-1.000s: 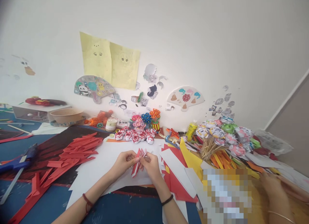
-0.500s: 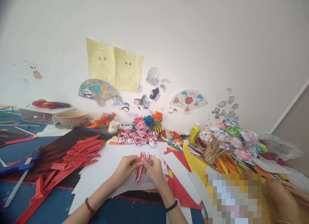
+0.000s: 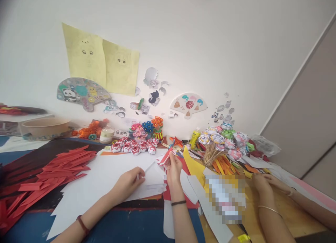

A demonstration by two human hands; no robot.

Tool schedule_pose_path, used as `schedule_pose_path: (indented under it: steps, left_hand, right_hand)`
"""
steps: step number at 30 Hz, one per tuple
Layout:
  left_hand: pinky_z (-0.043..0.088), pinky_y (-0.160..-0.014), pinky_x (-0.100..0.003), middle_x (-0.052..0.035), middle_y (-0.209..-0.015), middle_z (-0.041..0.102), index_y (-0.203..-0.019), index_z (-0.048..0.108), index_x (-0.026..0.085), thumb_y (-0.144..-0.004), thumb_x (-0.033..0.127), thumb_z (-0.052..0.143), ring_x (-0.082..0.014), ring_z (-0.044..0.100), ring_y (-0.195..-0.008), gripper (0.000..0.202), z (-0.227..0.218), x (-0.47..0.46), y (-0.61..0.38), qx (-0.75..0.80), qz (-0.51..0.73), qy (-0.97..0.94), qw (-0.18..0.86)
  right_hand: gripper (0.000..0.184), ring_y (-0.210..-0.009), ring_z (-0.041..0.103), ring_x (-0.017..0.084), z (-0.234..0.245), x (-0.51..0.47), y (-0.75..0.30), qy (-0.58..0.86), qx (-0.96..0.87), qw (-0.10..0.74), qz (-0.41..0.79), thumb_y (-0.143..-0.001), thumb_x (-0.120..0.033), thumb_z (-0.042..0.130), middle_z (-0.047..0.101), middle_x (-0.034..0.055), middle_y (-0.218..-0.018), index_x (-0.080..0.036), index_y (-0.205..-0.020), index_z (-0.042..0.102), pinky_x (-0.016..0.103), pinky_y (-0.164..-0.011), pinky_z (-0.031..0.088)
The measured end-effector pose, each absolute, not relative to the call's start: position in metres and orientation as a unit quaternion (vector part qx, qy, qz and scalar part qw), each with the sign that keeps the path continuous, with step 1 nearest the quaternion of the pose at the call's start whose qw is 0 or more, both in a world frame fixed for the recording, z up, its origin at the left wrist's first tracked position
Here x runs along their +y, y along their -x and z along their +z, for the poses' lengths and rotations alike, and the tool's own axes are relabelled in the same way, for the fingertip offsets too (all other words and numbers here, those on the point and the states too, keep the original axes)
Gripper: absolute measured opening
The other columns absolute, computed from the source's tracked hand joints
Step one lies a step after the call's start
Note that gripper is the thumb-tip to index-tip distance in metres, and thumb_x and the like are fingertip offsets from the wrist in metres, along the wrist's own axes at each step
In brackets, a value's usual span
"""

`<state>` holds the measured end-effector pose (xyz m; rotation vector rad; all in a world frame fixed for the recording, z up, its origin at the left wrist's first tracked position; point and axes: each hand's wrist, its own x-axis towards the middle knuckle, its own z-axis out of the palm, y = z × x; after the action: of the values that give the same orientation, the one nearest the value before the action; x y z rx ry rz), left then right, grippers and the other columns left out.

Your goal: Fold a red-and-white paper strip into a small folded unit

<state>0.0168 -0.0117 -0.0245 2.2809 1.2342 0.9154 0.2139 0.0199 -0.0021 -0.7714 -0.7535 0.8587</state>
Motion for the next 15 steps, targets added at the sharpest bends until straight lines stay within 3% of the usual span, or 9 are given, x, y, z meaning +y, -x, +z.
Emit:
schedule_pose_path:
  steps: [7, 15]
  left_hand:
    - [0.039, -0.073, -0.028, -0.0026, -0.090, 0.062, -0.086, 0.061, 0.020, -0.089, 0.026, 0.051, -0.0182, 0.057, -0.084, 0.012, -0.030, -0.013, -0.039, 0.375, 0.259, -0.887, 0.079]
    - [0.040, -0.074, -0.030, -0.0044, -0.090, 0.062, -0.089, 0.061, 0.020, -0.090, 0.025, 0.051, -0.0186, 0.057, -0.084, 0.012, -0.026, -0.019, -0.040, 0.327, 0.242, -0.912, 0.045]
  right_hand:
    - [0.040, -0.043, 0.037, 0.007, -0.006, 0.016, -0.200, 0.358, -0.408, 0.731, 0.414, -0.073, -0.044, 0.072, 0.044, -0.0058, -0.048, -0.018, -0.056, 0.047, 0.021, -0.043, 0.029]
    - [0.041, -0.044, 0.041, 0.009, -0.005, 0.013, -0.189, 0.390, -0.472, 0.685, 0.395, -0.077, -0.049, 0.067, 0.048, -0.0040, -0.047, -0.017, -0.057, 0.052, 0.023, -0.045, 0.030]
